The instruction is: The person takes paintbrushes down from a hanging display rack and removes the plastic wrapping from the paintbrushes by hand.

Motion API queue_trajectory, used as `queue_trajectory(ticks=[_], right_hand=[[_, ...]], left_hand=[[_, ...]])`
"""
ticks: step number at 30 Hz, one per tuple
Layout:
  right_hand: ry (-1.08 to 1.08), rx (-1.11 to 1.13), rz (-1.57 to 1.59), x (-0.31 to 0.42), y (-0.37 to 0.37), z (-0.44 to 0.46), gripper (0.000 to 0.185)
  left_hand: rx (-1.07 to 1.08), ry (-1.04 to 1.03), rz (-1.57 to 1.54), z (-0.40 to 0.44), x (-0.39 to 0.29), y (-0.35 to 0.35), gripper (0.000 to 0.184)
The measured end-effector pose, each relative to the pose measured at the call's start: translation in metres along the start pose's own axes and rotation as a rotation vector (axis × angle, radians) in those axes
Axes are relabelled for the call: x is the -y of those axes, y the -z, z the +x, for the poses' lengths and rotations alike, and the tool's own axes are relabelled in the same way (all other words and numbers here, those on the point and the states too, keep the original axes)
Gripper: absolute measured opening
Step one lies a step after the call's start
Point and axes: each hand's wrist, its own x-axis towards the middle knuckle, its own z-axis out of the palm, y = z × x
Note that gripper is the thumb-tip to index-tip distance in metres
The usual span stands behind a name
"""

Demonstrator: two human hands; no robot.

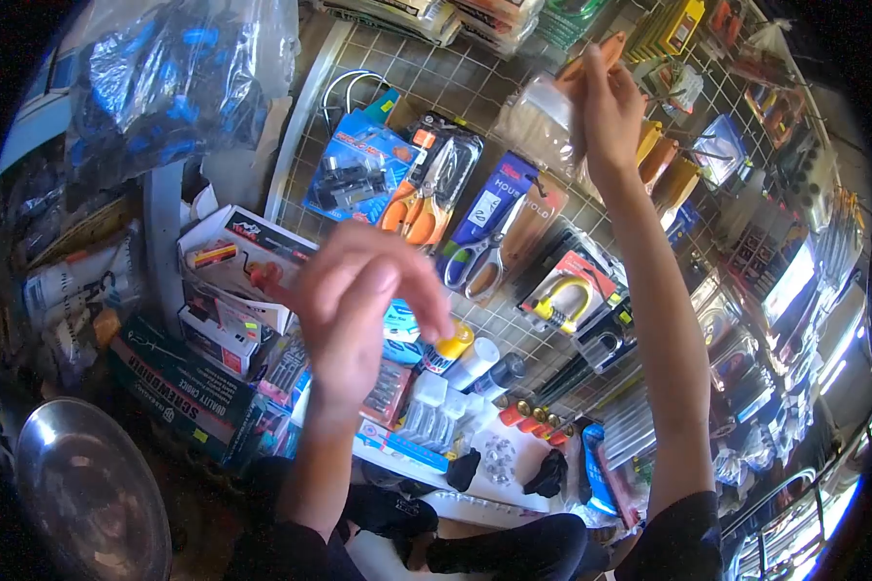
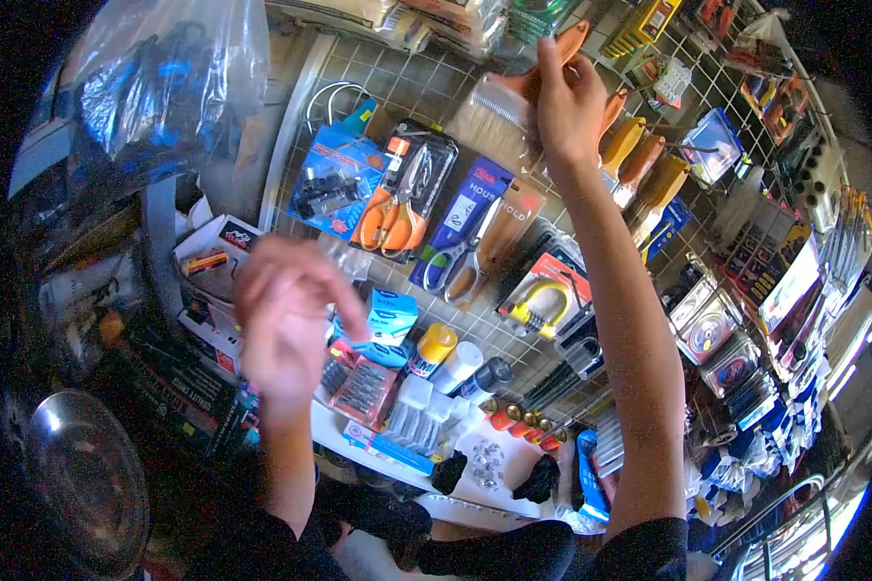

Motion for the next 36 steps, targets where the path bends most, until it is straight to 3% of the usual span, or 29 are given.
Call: queue_trajectory(ticks=[2, 4, 5, 7, 9, 10, 12, 13, 14, 15, 16, 19, 24, 25, 27, 28, 29, 30, 31, 32, 33, 35, 36], right_hand=[[-0.104, -0.021, 0.079, 0.021, 0.008, -0.005, 0.045], [-0.147, -0.069, 0.133, 0.026, 0.008, -0.007, 0.047], [-0.170, -0.080, 0.205, 0.024, 0.008, -0.006, 0.048], [-0.183, -0.093, 0.255, 0.035, 0.003, -0.007, 0.048], [-0.408, -0.147, 0.388, 0.063, -0.002, -0.013, 0.036], [-0.449, -0.033, 0.589, 0.059, -0.002, -0.008, 0.036], [-0.478, -0.016, 0.426, 0.073, 0.009, -0.009, 0.031], [-0.298, 0.337, 0.510, 0.077, 0.033, 0.000, 0.031], [-0.045, 0.344, 0.345, 0.079, 0.035, 0.001, 0.029], [0.200, 0.302, 0.180, 0.089, 0.032, -0.002, 0.028], [0.488, -0.073, -0.245, 0.086, 0.009, -0.005, 0.027], [0.366, -0.088, -0.233, 0.103, 0.016, -0.039, 0.030], [0.093, -0.216, -0.421, 0.087, 0.081, -0.125, 0.031], [0.004, -0.235, -0.420, 0.084, 0.099, -0.152, 0.031], [-0.247, -0.205, -0.376, 0.078, 0.119, -0.204, 0.032], [-0.362, -0.176, -0.335, 0.076, 0.121, -0.224, 0.033], [-0.438, -0.138, -0.284, 0.075, 0.124, -0.239, 0.034], [-0.516, -0.108, -0.200, 0.078, 0.120, -0.253, 0.019], [-0.415, -0.041, -0.121, 0.069, 0.123, -0.265, 0.017], [-0.527, -0.033, -0.075, 0.076, 0.119, -0.269, 0.016], [-0.530, -0.119, 0.013, 0.072, 0.116, -0.277, 0.017], [-0.571, -0.211, 0.101, 0.055, 0.112, -0.301, 0.018], [-0.612, -0.212, 0.101, 0.044, 0.110, -0.314, 0.019]], left_hand=[[0.040, 0.020, -0.288, -0.007, -0.018, 0.003, 0.027], [0.199, 0.039, -0.300, -0.015, -0.029, 0.003, 0.033], [0.260, -0.049, -0.315, -0.013, -0.030, -0.006, 0.035], [0.336, -0.059, -0.261, -0.011, -0.043, -0.023, 0.030], [0.329, -0.094, -0.175, -0.013, -0.051, -0.043, 0.026], [0.256, -0.150, -0.124, -0.019, -0.049, -0.053, 0.024], [0.146, -0.237, -0.026, -0.026, -0.045, -0.072, 0.019], [0.136, -0.266, 0.016, -0.027, -0.048, -0.081, 0.017], [0.137, -0.292, 0.050, -0.030, -0.050, -0.088, 0.014], [0.150, -0.320, 0.072, -0.032, -0.050, -0.091, 0.013], [0.145, -0.391, 0.087, -0.031, -0.044, -0.093, 0.014], [0.153, -0.701, 0.069, -0.043, -0.017, -0.102, 0.016], [0.550, -0.414, 0.015, -0.061, -0.016, -0.086, 0.019], [0.622, -0.407, 0.120, -0.063, -0.015, -0.091, 0.023], [0.740, -0.196, 0.137, -0.071, -0.011, -0.096, 0.007], [0.765, -0.190, 0.138, -0.069, -0.004, -0.099, 0.007], [0.647, -0.126, 0.144, -0.061, 0.007, -0.101, 0.016], [0.589, -0.120, 0.249, -0.054, 0.020, -0.098, 0.022], [0.533, -0.109, 0.352, -0.048, 0.033, -0.096, 0.029], [0.526, -0.164, 0.554, -0.047, 0.044, -0.084, 0.032], [0.546, -0.015, 0.596, -0.052, 0.056, -0.077, 0.038], [0.555, 0.576, 0.381, -0.076, 0.072, -0.062, 0.045], [0.513, 1.014, 0.112, -0.093, 0.078, -0.051, 0.048]])
